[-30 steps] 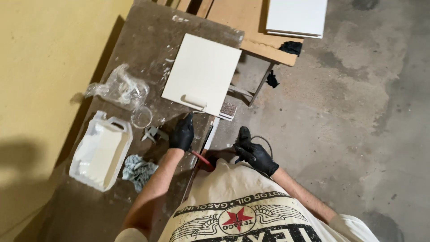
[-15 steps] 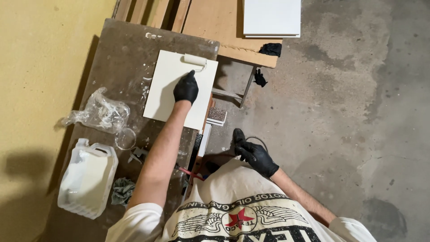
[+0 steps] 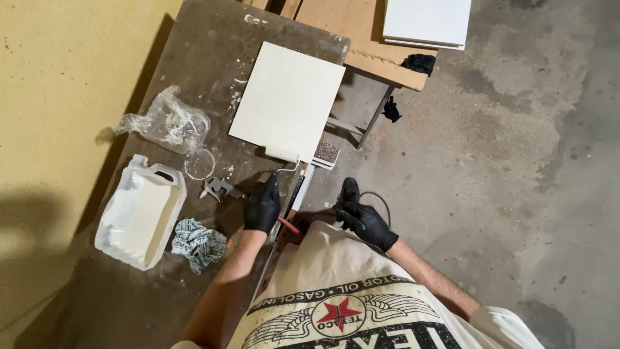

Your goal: Painting small square boards with a roller on a workbench

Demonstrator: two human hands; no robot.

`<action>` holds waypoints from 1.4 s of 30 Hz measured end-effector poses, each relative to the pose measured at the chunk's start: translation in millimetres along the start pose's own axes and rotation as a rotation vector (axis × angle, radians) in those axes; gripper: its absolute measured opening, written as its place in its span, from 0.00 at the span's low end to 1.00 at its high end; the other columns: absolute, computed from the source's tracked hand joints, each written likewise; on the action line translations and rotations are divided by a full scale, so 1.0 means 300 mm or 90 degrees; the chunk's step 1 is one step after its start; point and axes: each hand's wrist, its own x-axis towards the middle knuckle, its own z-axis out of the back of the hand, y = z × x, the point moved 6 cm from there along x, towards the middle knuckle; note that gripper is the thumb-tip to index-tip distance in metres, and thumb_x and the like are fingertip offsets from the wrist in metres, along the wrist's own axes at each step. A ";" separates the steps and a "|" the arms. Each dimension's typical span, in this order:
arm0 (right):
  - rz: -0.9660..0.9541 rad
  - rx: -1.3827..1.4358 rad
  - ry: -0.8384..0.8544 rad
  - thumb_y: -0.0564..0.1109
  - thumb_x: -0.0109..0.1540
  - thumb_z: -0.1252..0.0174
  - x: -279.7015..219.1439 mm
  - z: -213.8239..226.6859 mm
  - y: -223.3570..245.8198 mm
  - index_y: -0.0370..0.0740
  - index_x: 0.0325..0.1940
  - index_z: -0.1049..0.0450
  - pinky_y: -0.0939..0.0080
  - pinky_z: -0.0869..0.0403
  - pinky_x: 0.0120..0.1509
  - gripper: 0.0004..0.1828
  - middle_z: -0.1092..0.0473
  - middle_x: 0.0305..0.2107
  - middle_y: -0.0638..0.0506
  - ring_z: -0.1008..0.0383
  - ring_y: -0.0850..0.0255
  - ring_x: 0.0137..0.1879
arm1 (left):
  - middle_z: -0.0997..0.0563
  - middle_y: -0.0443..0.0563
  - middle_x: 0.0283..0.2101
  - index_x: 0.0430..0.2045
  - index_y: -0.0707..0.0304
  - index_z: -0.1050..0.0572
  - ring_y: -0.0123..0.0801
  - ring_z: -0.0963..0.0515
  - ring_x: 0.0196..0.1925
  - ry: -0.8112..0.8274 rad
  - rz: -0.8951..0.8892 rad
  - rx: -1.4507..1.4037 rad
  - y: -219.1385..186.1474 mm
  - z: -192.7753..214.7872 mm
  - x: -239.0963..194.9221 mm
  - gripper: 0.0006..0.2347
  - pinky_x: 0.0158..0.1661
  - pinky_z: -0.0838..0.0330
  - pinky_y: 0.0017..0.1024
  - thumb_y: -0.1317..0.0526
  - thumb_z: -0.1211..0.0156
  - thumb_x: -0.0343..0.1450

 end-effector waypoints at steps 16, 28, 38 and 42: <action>-0.059 0.049 -0.102 0.50 0.67 0.42 0.024 0.168 -0.165 0.41 0.46 0.20 0.63 0.23 0.38 0.12 0.22 0.19 0.49 0.22 0.61 0.26 | 0.19 0.53 0.45 0.65 0.36 0.33 0.49 0.16 0.48 0.013 -0.052 -0.074 -0.309 -0.375 0.820 0.18 0.43 0.19 0.50 0.52 0.61 0.78; -0.083 0.071 -0.070 0.50 0.67 0.41 0.040 0.130 -0.197 0.38 0.43 0.19 0.63 0.24 0.38 0.13 0.21 0.21 0.45 0.23 0.58 0.27 | 0.19 0.55 0.40 0.65 0.43 0.32 0.49 0.15 0.43 -0.013 -0.053 -0.045 -0.246 -0.230 0.422 0.18 0.39 0.17 0.46 0.55 0.58 0.78; 0.006 -0.009 0.017 0.47 0.69 0.43 -0.005 -0.012 0.047 0.34 0.34 0.21 0.60 0.23 0.37 0.15 0.22 0.20 0.41 0.22 0.51 0.26 | 0.20 0.60 0.35 0.56 0.49 0.24 0.55 0.17 0.39 -0.031 -0.030 -0.092 -0.126 0.025 -0.122 0.17 0.35 0.19 0.51 0.55 0.53 0.75; -0.023 0.009 -0.018 0.50 0.68 0.42 -0.031 0.010 0.038 0.39 0.36 0.21 0.62 0.23 0.38 0.14 0.22 0.20 0.46 0.22 0.59 0.28 | 0.21 0.55 0.34 0.58 0.42 0.26 0.51 0.16 0.38 0.003 -0.030 -0.082 -0.158 0.070 -0.083 0.17 0.33 0.18 0.47 0.54 0.55 0.75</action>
